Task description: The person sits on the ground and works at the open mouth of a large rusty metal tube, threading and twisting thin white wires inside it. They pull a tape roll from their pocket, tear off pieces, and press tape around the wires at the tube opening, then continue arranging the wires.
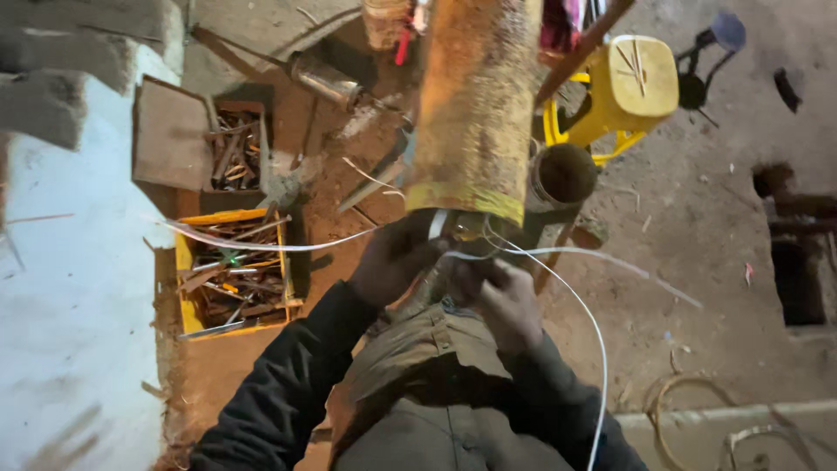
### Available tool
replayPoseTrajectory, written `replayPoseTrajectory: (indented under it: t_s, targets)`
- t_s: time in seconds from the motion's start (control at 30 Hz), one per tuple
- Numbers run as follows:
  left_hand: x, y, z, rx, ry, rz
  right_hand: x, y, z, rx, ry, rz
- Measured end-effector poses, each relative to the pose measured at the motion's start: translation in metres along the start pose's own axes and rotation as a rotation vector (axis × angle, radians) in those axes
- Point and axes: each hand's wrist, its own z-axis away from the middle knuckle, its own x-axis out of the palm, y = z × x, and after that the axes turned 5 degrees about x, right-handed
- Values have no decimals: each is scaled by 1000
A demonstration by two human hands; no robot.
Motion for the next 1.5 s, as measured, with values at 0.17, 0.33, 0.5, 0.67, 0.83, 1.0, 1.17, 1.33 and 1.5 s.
replayPoseTrajectory:
  t_s: [0.17, 0.33, 0.5, 0.67, 0.83, 1.0, 1.17, 1.33, 1.5]
  targets:
    - [-2, 6, -3, -16, 48, 38, 22, -36, 24, -1030, 233, 913]
    - [-1, 16, -4, -10, 23, 132, 26, -51, 9, -1040, 119, 997]
    - [6, 14, -5, 34, 118, 4, 21, -51, 0, -1138, 86, 973]
    - [14, 4, -8, 43, 185, -104, 17, -50, 1, -1152, 65, 983]
    - [17, -4, -7, 22, 197, -27, 14, -46, -5, -1126, 38, 905]
    - [26, -4, -10, 1, 264, -7, 11, -43, -9, -1152, 52, 912]
    - [33, 0, -10, 35, 315, -116, 10, -41, -11, -1165, 25, 859]
    - [35, -11, -11, 47, 354, -254, 6, -35, -16, -1165, 35, 898]
    - [33, -32, -14, 529, 324, -830, 2, -33, -19, -1167, 4, 877]
